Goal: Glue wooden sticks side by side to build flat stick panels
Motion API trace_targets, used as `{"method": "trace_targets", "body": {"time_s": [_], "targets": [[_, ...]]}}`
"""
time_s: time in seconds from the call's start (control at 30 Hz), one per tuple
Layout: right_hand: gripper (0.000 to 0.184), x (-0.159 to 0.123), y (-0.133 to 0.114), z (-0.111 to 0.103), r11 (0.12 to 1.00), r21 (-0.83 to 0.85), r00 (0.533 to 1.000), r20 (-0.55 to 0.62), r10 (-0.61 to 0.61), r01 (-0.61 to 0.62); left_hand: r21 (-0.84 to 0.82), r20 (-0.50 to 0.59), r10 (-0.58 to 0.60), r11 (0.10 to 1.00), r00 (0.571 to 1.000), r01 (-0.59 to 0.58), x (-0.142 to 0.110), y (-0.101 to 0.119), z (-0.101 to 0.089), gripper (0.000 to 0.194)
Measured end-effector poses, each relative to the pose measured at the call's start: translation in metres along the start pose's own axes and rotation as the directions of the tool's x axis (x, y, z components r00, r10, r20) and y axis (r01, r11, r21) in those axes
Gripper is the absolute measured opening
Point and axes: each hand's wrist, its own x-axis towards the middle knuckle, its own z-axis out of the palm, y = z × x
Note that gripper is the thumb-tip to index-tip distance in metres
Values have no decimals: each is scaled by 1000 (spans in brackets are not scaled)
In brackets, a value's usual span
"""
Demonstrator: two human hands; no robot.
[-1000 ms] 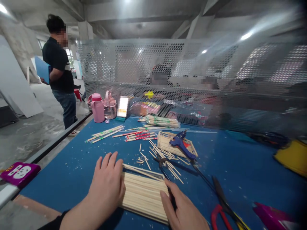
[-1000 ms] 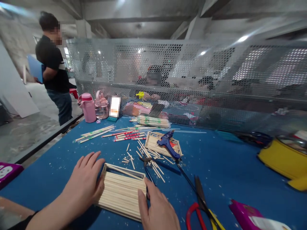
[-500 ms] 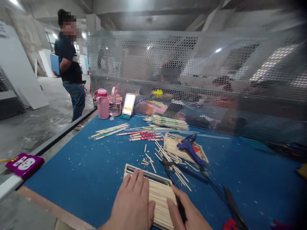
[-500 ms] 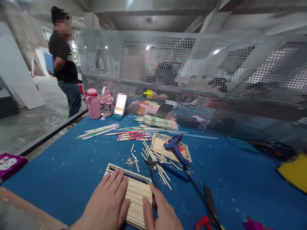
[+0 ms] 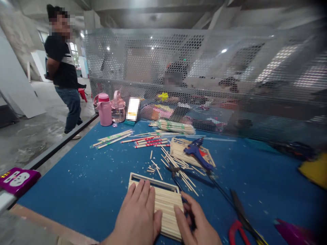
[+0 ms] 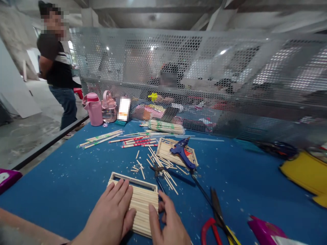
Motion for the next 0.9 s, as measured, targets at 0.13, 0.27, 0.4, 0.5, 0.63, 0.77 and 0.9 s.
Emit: {"method": "trace_targets", "body": {"time_s": [0.13, 0.27, 0.4, 0.5, 0.63, 0.77, 0.9], "targets": [[52, -3, -1, 1, 1000, -6, 996, -90, -7, 6, -16, -6, -39, 999, 999, 39, -2, 2, -3, 38], [40, -3, -7, -2, 988, -61, 989, -43, -144, 141, -27, 2, -75, 997, 997, 75, -1, 4, -9, 38], [38, -2, -12, -6, 985, -93, 989, -12, -145, 143, -52, 43, -85, 995, 995, 87, 0, 5, -12, 37], [36, -1, -13, -7, 984, -93, 989, -8, -151, 150, -67, 67, -111, 991, 992, 115, 1, 6, -14, 37], [34, 0, -11, -6, 983, -76, 986, -7, -169, 168, -124, 153, -128, 981, 980, 148, 7, 2, -27, 36], [34, 2, -9, -4, 984, -60, 986, -7, -168, 168, -261, 268, -36, 959, 963, 109, 13, -10, -44, 35], [34, 3, -9, -4, 987, -50, 988, -10, -151, 151, -319, 259, -16, 942, 966, 101, 15, -16, -45, 33]]}}
